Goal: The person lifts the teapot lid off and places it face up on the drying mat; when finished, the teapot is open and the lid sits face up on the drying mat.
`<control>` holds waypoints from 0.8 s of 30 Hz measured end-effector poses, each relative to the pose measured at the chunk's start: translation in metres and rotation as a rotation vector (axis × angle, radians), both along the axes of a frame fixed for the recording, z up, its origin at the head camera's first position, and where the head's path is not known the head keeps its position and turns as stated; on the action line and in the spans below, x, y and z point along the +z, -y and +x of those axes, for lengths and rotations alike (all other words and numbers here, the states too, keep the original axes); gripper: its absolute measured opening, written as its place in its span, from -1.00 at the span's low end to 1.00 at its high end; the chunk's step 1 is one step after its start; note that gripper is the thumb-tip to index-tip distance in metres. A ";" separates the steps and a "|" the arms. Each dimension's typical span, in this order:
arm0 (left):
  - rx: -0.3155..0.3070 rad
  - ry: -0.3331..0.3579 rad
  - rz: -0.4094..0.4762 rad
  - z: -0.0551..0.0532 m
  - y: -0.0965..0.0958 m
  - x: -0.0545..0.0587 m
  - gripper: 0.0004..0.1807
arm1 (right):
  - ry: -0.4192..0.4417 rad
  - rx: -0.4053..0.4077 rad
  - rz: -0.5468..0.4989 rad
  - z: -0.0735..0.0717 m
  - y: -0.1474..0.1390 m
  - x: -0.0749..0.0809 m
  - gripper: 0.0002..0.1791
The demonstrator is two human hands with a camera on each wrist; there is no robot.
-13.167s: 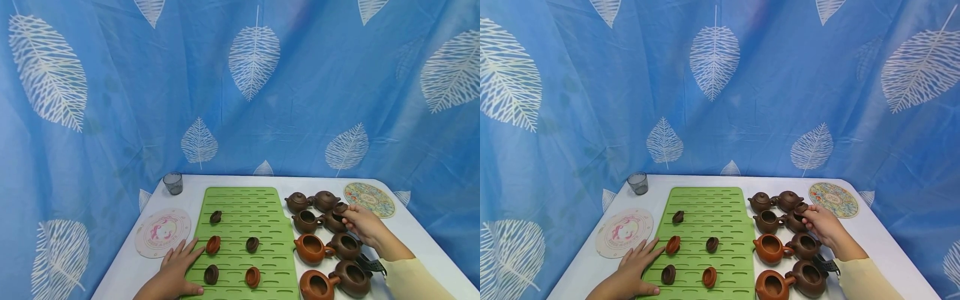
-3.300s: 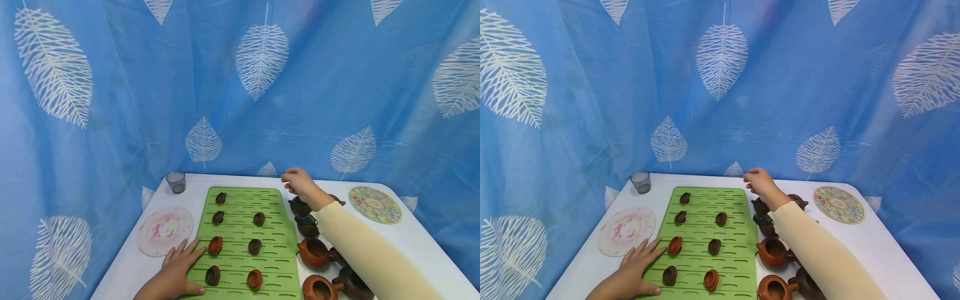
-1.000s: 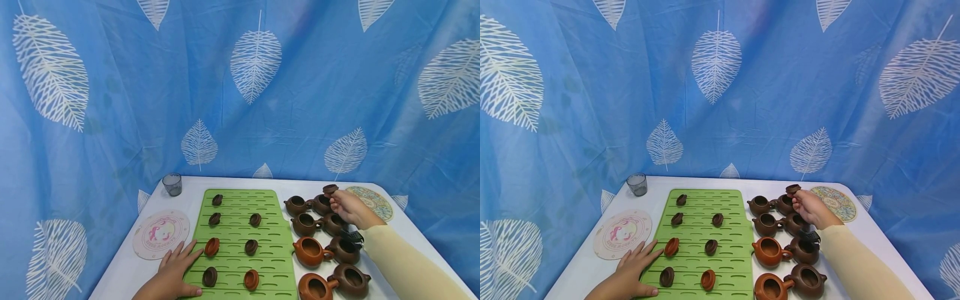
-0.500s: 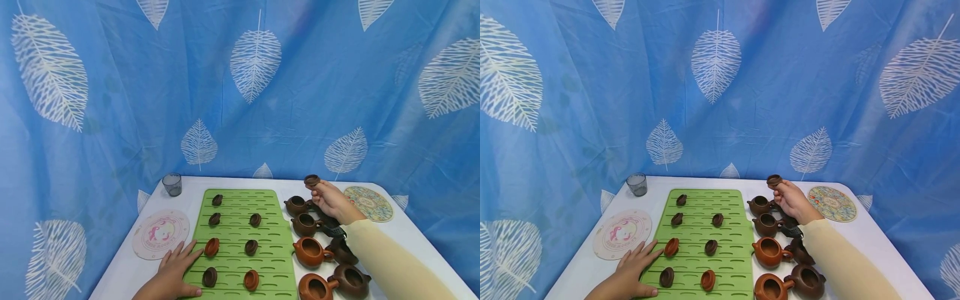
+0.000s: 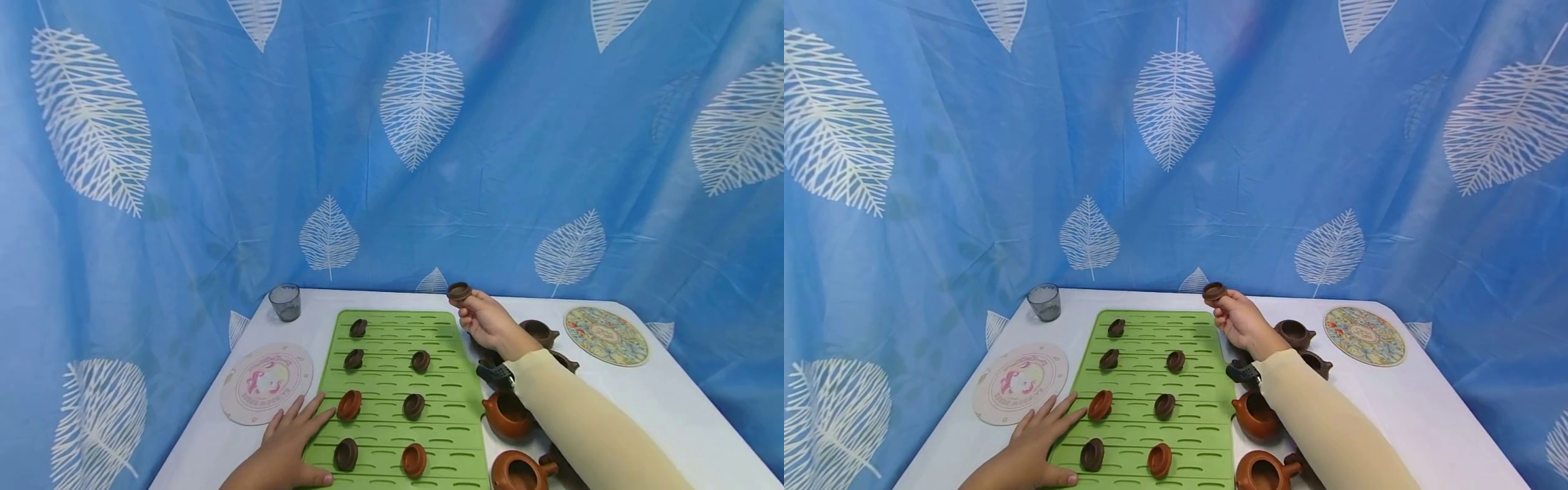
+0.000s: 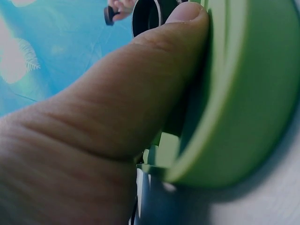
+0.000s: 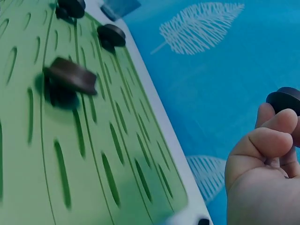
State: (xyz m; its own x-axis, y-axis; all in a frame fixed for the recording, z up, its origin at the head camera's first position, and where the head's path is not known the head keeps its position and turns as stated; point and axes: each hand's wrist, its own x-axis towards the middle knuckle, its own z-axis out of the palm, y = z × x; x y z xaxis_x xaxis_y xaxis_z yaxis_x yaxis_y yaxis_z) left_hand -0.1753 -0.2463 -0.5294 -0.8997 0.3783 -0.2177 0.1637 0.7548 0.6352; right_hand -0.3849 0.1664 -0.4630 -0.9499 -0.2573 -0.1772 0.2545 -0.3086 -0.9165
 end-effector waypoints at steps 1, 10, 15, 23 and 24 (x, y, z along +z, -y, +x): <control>-0.002 0.000 0.000 0.000 0.000 0.000 0.16 | 0.002 -0.001 0.007 0.000 0.005 -0.001 -0.72; 0.004 -0.025 0.032 0.000 0.003 -0.012 0.16 | 0.039 -0.002 0.204 0.000 0.050 -0.020 -0.66; -0.013 -0.071 -0.005 -0.001 0.004 -0.021 0.19 | 0.056 0.046 0.371 0.005 0.069 -0.032 -0.70; -0.012 -0.038 0.029 -0.004 0.007 -0.016 0.15 | 0.086 0.050 0.489 0.001 0.081 -0.040 -0.81; -0.013 -0.038 0.031 -0.004 0.007 -0.015 0.15 | 0.091 0.051 0.497 0.000 0.081 -0.040 -0.81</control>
State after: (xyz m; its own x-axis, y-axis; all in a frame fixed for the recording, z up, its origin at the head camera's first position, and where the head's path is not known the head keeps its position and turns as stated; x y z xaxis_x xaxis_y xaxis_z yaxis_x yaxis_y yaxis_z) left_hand -0.1797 -0.2532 -0.5447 -0.9023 0.3957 -0.1713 0.1979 0.7329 0.6509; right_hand -0.3844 0.0852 -0.5033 -0.9134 -0.1663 -0.3716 0.3438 0.1742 -0.9228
